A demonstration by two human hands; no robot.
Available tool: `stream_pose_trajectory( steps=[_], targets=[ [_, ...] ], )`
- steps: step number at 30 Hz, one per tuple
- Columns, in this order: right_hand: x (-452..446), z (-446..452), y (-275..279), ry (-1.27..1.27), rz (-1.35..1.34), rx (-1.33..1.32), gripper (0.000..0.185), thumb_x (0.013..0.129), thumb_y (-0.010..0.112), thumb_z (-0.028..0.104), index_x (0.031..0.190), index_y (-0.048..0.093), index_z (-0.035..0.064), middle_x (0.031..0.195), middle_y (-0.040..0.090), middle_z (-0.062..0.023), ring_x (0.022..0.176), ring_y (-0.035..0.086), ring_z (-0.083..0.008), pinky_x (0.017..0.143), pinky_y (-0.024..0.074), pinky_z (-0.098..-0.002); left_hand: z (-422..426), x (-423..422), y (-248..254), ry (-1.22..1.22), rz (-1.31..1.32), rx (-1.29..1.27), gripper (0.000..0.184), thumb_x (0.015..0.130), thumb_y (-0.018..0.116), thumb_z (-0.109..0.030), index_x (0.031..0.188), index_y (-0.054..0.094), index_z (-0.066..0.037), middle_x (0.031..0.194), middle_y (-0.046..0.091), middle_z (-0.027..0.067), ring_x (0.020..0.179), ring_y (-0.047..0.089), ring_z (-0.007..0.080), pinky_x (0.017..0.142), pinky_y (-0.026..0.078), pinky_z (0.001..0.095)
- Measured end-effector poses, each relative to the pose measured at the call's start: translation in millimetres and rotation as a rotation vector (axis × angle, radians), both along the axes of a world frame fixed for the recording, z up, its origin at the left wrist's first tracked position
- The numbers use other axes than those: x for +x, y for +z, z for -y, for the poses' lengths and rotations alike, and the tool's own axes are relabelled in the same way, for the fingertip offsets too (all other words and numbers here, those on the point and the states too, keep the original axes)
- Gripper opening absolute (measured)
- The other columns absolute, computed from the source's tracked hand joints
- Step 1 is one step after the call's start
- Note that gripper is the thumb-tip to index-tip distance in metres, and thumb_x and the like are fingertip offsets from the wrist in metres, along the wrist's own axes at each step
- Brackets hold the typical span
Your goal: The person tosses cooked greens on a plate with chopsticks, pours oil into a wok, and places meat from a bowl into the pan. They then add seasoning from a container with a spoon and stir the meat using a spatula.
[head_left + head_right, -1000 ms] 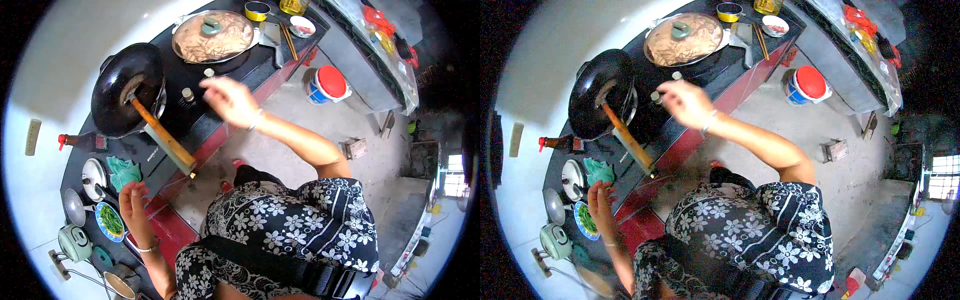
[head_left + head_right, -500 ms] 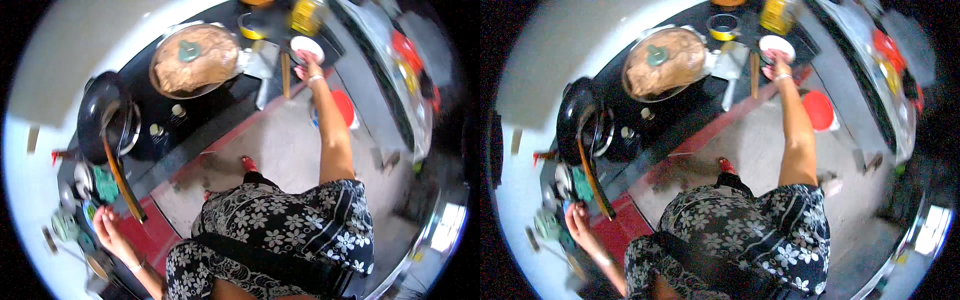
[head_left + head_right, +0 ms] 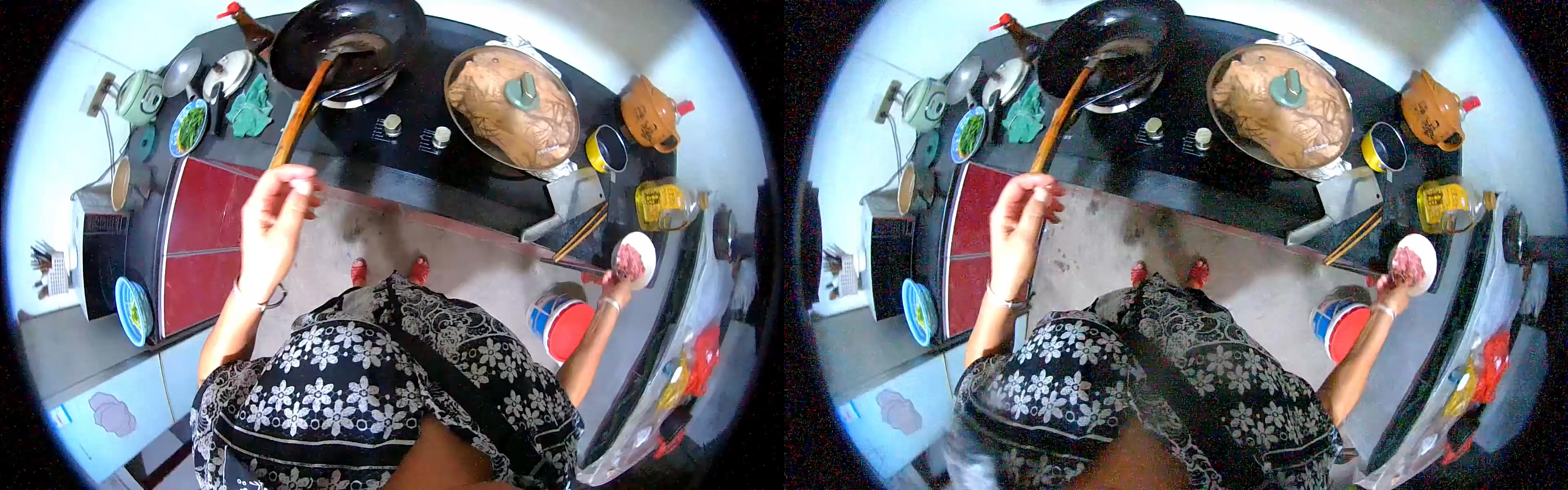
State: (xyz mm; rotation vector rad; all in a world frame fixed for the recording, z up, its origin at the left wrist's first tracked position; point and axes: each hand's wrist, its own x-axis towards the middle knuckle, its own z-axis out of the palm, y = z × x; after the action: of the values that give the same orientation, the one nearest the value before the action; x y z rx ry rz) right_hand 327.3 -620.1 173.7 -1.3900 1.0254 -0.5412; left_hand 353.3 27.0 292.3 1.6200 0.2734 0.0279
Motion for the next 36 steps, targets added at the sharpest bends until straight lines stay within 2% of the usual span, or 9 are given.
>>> stream_pose_trajectory(
  steps=[2,8,11,18,22,28,31,33,36],
  targets=[
    [-0.7,-55.6,48.6,-0.051,-0.094,-0.052,0.016,0.081,0.048,0.011,0.085,0.055,-0.0033,0.068,0.054,-0.0114,0.051,0.051,-0.0206,0.042,0.0411,-0.0278,10.0,-1.2,-4.8,-0.079,-0.018,-0.045,0.017,0.089,0.051,-0.017,0.102,0.054,-0.006,0.087,0.059,0.0020,0.075,0.053,0.0071,0.064,0.044,0.0208],
    [16.4,-187.7,124.1,0.534,-0.143,0.058,0.031,0.085,0.045,0.020,0.101,0.049,-0.0059,0.070,0.059,-0.0134,0.047,0.055,-0.0164,0.039,0.0464,-0.0249,47.2,5.2,-28.0,-0.428,-0.090,-0.441,0.022,0.092,0.045,-0.014,0.112,0.047,-0.005,0.101,0.058,0.0078,0.090,0.055,0.0114,0.075,0.046,0.0252],
    [47.9,-272.1,135.2,0.753,-0.172,0.116,0.034,0.084,0.047,0.020,0.105,0.046,-0.0063,0.068,0.059,-0.0143,0.045,0.056,-0.0182,0.037,0.0469,-0.0256,60.1,16.6,-14.4,-0.504,-0.206,-0.487,0.044,0.091,0.048,-0.028,0.124,0.035,-0.003,0.115,0.051,0.0096,0.100,0.051,0.0138,0.081,0.044,0.0280],
    [79.5,-418.5,148.0,1.250,-0.234,0.212,0.032,0.081,0.040,0.016,0.107,0.043,-0.0033,0.076,0.058,-0.0160,0.047,0.057,-0.0207,0.041,0.0486,-0.0289,21.1,9.2,-6.5,-0.310,-0.012,-0.443,0.065,0.087,0.053,-0.036,0.133,0.020,-0.003,0.113,0.049,0.0113,0.104,0.047,0.0159,0.085,0.040,0.0275],
    [81.3,-456.5,148.9,1.382,-0.261,0.172,0.031,0.081,0.039,0.015,0.107,0.043,-0.0022,0.079,0.058,-0.0157,0.049,0.057,-0.0211,0.041,0.0486,-0.0286,2.6,2.4,-15.2,-0.034,0.083,-0.591,0.056,0.084,0.060,-0.024,0.124,0.030,0.002,0.092,0.054,0.0083,0.083,0.054,0.0106,0.069,0.045,0.0213],
    [87.7,-479.5,154.4,1.516,-0.223,0.257,0.036,0.090,0.040,0.031,0.110,0.044,0.0006,0.082,0.059,-0.0138,0.056,0.061,-0.0219,0.042,0.0493,-0.0260,-19.0,4.4,-22.0,0.119,0.090,-0.690,0.040,0.087,0.051,-0.018,0.121,0.037,-0.004,0.093,0.054,0.0042,0.079,0.054,0.0097,0.064,0.045,0.0222],
    [121.5,-451.3,139.1,1.536,-0.126,-0.179,0.041,0.091,0.043,0.028,0.125,0.039,0.0054,0.080,0.058,-0.0101,0.061,0.060,-0.0182,0.051,0.0493,-0.0254,-30.9,4.3,-17.0,0.128,0.067,-0.655,0.036,0.087,0.045,-0.019,0.121,0.041,-0.009,0.102,0.052,0.0008,0.085,0.052,0.0067,0.064,0.045,0.0208],
    [155.9,-423.3,112.0,1.591,-0.056,-1.031,0.049,0.085,0.051,0.017,0.130,0.035,0.0123,0.082,0.056,-0.0102,0.066,0.059,-0.0202,0.059,0.0492,-0.0290,-35.7,10.8,-17.3,0.152,0.025,-0.574,0.034,0.087,0.045,-0.021,0.120,0.042,-0.010,0.102,0.052,-0.0003,0.085,0.052,0.0063,0.064,0.046,0.0211],
    [175.6,-407.0,93.4,1.634,0.011,-1.557,0.054,0.077,0.052,0.007,0.127,0.039,0.0204,0.087,0.056,-0.0143,0.076,0.058,-0.0310,0.067,0.0493,-0.0378,-44.3,15.3,-29.6,0.126,0.013,-0.541,0.034,0.086,0.048,-0.027,0.116,0.045,-0.012,0.100,0.053,-0.0017,0.086,0.052,0.0066,0.065,0.047,0.0225]
  ],
)
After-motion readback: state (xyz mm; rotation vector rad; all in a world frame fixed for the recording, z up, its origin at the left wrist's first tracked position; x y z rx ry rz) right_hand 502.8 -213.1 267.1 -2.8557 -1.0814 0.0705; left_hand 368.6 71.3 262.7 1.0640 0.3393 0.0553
